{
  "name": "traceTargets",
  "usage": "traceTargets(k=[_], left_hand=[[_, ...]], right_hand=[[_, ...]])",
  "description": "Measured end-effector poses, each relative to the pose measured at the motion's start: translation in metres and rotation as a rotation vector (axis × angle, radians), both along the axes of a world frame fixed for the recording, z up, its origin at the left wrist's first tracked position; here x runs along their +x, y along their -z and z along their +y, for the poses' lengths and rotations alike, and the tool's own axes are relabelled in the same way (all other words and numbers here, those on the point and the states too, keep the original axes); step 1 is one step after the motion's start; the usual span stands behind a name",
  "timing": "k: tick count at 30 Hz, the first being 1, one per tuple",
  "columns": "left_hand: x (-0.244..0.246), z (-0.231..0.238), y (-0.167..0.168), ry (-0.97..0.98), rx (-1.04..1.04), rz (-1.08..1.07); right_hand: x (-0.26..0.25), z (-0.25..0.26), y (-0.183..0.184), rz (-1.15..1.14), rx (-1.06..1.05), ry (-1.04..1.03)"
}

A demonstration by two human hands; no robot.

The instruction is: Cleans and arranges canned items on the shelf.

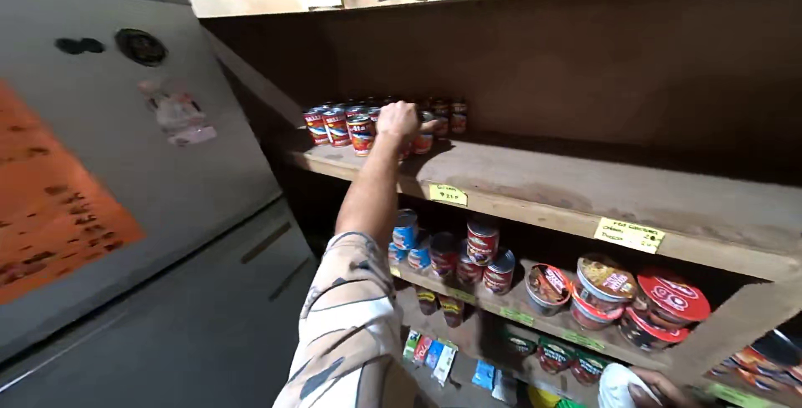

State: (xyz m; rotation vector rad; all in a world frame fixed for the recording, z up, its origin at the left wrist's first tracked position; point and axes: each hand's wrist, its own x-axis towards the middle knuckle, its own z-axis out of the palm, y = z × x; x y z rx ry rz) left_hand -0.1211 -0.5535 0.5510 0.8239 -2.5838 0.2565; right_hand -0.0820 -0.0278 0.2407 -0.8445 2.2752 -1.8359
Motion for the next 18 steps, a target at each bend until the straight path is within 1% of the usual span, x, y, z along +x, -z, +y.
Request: traceTargets(k=[1, 3, 4, 6, 7, 8, 9, 10, 11, 12, 14, 16, 18], left_hand=[[0.006, -0.01, 0.003, -0.006, -0.004, 0.017], [0.004, -0.028, 0.007, 0.054, -0.07, 0.06], [0.001, -0.033, 0.01, 0.104, -0.106, 0.087], [-0.004, -0.04, 0.014, 0.199, -0.184, 0.148], [-0.006, -0.036, 0.013, 0.255, -0.221, 0.194], [-0.007, -0.024, 0.011, 0.32, -0.235, 0.25], [-0.007, -0.004, 0.007, 0.399, -0.233, 0.325], [-0.008, 0.021, 0.005, 0.49, -0.225, 0.407], [-0.009, 0.049, 0.005, 0.601, -0.224, 0.497], [-0.011, 0.082, 0.007, 0.717, -0.225, 0.587], [-0.012, 0.161, 0.018, 0.959, -0.228, 0.703], [-0.014, 0.243, 0.033, 1.197, -0.229, 0.742], [-0.024, 0.311, 0.048, 1.415, -0.24, 0.755]], right_hand=[[-0.001, -0.003, 0.0, 0.029, 0.002, -0.034], [-0.002, -0.001, -0.003, 0.057, 0.007, -0.083], [-0.001, 0.005, -0.004, 0.04, -0.015, -0.119], [-0.007, 0.021, 0.008, -0.035, -0.075, -0.221], [-0.01, 0.029, 0.018, -0.064, -0.021, -0.235], [-0.011, 0.036, 0.028, -0.07, 0.131, -0.212], [-0.011, 0.041, 0.036, -0.115, 0.325, -0.196], [-0.011, 0.047, 0.046, -0.166, 0.438, -0.188], [-0.009, 0.054, 0.054, -0.192, 0.416, -0.162], [-0.006, 0.064, 0.058, -0.192, 0.324, -0.086], [-0.003, 0.079, 0.06, -0.199, 0.155, 0.136], [-0.001, 0.09, 0.059, -0.159, 0.069, 0.28], [0.002, 0.101, 0.056, -0.109, 0.005, 0.302]])
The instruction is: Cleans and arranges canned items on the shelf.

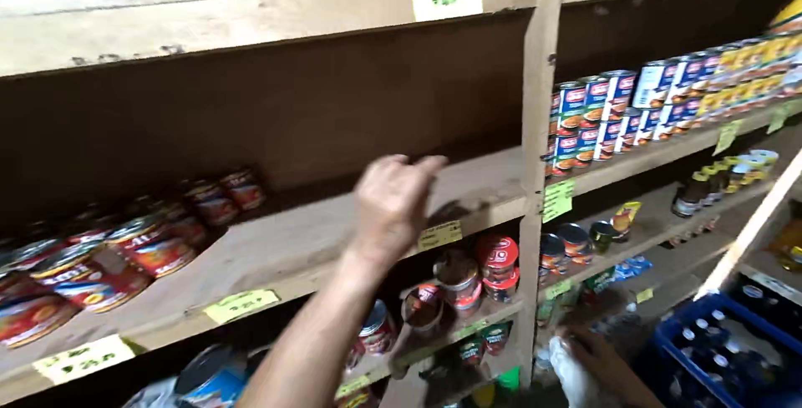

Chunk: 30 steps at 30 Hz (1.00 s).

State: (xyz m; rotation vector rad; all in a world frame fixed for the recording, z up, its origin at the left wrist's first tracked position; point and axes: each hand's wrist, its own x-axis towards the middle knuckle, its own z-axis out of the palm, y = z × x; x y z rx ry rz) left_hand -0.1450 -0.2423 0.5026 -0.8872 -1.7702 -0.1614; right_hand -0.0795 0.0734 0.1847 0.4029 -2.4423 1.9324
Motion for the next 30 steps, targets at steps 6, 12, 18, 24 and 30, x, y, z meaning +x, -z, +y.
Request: traceTargets(k=[6, 12, 18, 24, 30], left_hand=[[-0.027, 0.117, 0.017, 0.31, -0.178, 0.034], [-0.046, 0.138, 0.026, 0.318, 0.162, -0.326], [0.003, 0.151, 0.121, 0.449, 0.537, -0.559], [0.079, 0.211, 0.255, 0.53, 0.657, -1.488], [0.1, 0.235, 0.234, 0.805, 1.715, -1.904]], right_hand=[[0.029, 0.033, -0.012, -0.052, 0.051, -0.028], [0.039, 0.057, 0.041, -0.028, -0.171, 0.022], [0.034, 0.078, 0.015, -0.111, -0.203, 0.008], [0.024, 0.06, -0.048, 0.344, -0.478, 0.221], [0.017, 0.041, -0.025, 0.744, 0.231, 0.036]])
